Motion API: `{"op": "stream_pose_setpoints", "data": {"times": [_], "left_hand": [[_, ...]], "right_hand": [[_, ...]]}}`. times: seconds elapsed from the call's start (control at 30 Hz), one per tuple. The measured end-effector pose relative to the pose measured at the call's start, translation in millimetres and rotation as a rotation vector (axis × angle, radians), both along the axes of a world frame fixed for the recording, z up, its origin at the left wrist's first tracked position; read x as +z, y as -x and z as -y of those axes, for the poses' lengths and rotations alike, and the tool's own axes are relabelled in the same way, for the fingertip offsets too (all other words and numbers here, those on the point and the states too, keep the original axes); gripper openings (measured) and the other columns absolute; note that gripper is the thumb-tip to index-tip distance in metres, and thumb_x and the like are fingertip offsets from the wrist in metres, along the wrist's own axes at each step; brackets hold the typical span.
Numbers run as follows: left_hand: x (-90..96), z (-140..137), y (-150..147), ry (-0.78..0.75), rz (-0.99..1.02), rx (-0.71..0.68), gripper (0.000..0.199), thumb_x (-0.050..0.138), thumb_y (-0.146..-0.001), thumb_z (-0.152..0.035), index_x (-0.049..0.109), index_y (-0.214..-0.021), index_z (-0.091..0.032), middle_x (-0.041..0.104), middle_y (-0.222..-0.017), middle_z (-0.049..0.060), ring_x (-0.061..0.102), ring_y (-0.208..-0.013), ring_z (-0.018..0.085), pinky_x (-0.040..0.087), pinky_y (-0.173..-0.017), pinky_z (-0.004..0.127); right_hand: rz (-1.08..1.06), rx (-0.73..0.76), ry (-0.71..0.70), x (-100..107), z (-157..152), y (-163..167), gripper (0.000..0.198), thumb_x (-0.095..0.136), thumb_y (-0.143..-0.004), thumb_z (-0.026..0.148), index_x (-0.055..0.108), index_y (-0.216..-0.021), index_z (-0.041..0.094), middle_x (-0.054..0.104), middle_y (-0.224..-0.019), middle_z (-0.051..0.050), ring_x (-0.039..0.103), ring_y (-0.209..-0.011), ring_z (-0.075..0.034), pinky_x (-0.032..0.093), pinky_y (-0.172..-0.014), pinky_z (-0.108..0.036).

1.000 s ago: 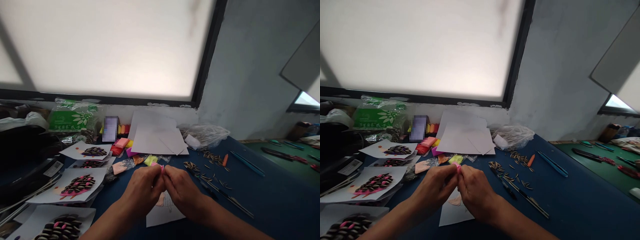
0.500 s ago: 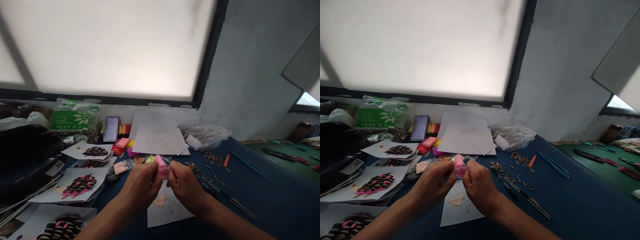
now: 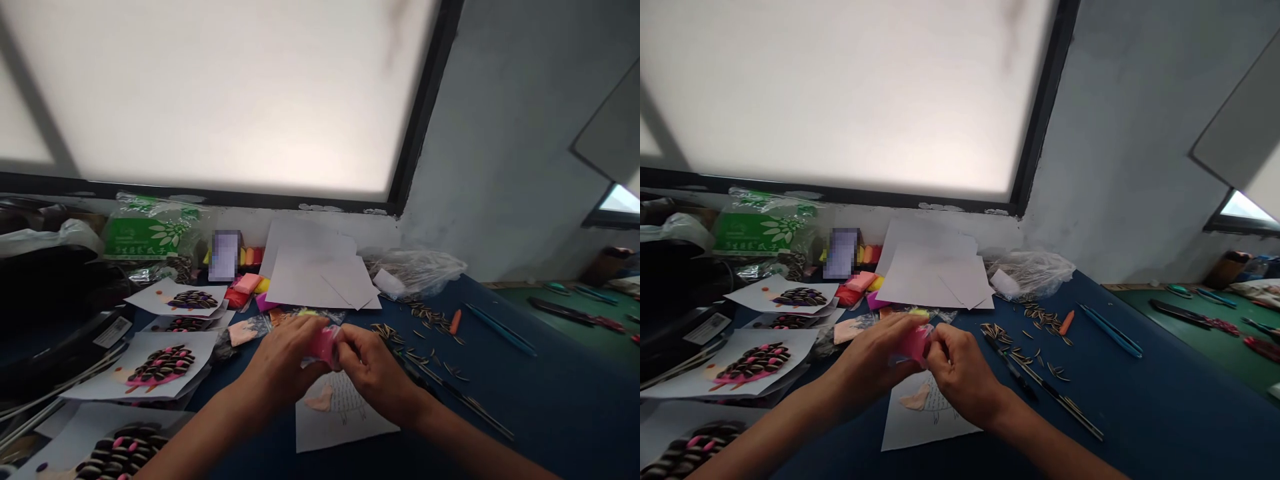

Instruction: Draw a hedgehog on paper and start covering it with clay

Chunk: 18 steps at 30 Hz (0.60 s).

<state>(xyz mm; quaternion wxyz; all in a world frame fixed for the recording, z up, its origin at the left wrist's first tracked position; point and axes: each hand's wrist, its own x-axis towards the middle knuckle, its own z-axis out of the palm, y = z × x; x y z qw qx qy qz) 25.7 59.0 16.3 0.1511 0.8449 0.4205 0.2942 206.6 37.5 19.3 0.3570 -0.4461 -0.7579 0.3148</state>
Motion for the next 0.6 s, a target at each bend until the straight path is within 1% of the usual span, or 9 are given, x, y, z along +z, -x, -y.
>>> {"op": "stream_pose_setpoints", "data": {"times": [0.03,0.1,0.13,0.2,0.27,0.37,0.47,0.53,0.6], "left_hand": [[-0.6,-1,1,0.018,-0.006,-0.009,0.032,0.076,-0.075,-0.029,0.064,-0.103,-0.022,0.071,-0.104,0.007,0.065,-0.093,0.029,0.047,-0.074,0.034],[-0.4,-2,2,0.041,-0.011,-0.012,0.013,0.072,-0.079,-0.028,0.063,-0.086,-0.021,0.068,-0.084,0.002,0.062,-0.074,0.022,0.040,-0.062,0.028],[-0.1,-3,2,0.048,-0.011,-0.006,0.011,0.070,-0.080,-0.026,0.061,-0.079,-0.021,0.066,-0.078,0.000,0.059,-0.069,0.020,0.037,-0.059,0.027],[-0.1,-4,3,0.061,-0.005,0.004,0.020,0.067,-0.080,-0.022,0.053,-0.067,-0.020,0.059,-0.068,-0.002,0.054,-0.063,0.017,0.031,-0.055,0.025],[-1.6,-5,2,0.080,0.008,0.012,0.028,0.066,-0.080,-0.021,0.045,-0.060,-0.020,0.052,-0.061,-0.005,0.048,-0.058,0.014,0.027,-0.053,0.025],[-5.8,-7,1,0.115,0.031,0.015,0.030,0.065,-0.080,-0.021,0.043,-0.060,-0.021,0.048,-0.057,-0.006,0.045,-0.055,0.013,0.026,-0.052,0.024],[-10.5,-7,-1,0.137,0.048,-0.002,0.019,0.067,-0.078,-0.022,0.050,-0.068,-0.021,0.053,-0.063,-0.005,0.048,-0.060,0.015,0.030,-0.055,0.024],[-13.2,-6,-2,0.138,0.060,-0.023,0.015,0.069,-0.074,-0.021,0.054,-0.077,-0.020,0.058,-0.074,-0.002,0.051,-0.067,0.017,0.034,-0.060,0.025],[-15.4,-6,-3,0.140,0.070,-0.049,0.013,0.066,-0.074,-0.018,0.054,-0.080,-0.020,0.060,-0.079,-0.001,0.052,-0.070,0.018,0.035,-0.062,0.026]], "right_hand": [[0.000,-0.004,0.001,0,0,0,0.026,0.041,-0.097,0.018,0.051,-0.073,0.019,0.055,-0.069,0.002,0.049,-0.059,-0.012,0.041,-0.054,-0.024],[0.002,-0.024,0.006,0,0,0,0.027,0.043,-0.097,0.019,0.052,-0.072,0.019,0.056,-0.067,0.001,0.048,-0.057,-0.012,0.038,-0.052,-0.024],[0.003,-0.037,0.008,-1,0,1,0.028,0.043,-0.097,0.020,0.052,-0.071,0.019,0.057,-0.066,0.000,0.049,-0.056,-0.013,0.038,-0.051,-0.024],[-0.001,-0.063,0.009,-3,0,2,0.029,0.044,-0.098,0.021,0.052,-0.071,0.019,0.058,-0.065,0.000,0.053,-0.057,-0.014,0.040,-0.052,-0.025],[-0.014,-0.080,0.003,-5,0,3,0.025,0.046,-0.098,0.022,0.053,-0.074,0.019,0.060,-0.068,-0.001,0.058,-0.060,-0.015,0.044,-0.055,-0.026],[-0.050,-0.078,-0.063,-6,2,4,0.015,0.055,-0.094,0.022,0.057,-0.080,0.018,0.063,-0.079,-0.003,0.061,-0.068,-0.016,0.048,-0.061,-0.027],[-0.051,-0.051,-0.132,-4,4,2,0.008,0.060,-0.089,0.014,0.064,-0.083,0.017,0.065,-0.099,-0.007,0.064,-0.078,-0.017,0.052,-0.067,-0.028],[-0.034,-0.050,-0.123,-5,6,-1,0.012,0.059,-0.088,0.011,0.068,-0.093,0.017,0.064,-0.111,-0.008,0.066,-0.077,-0.016,0.053,-0.066,-0.028],[-0.035,-0.057,-0.091,-7,7,-3,0.022,0.058,-0.087,0.009,0.069,-0.105,0.018,0.065,-0.115,-0.009,0.067,-0.073,-0.015,0.055,-0.064,-0.028]]}}
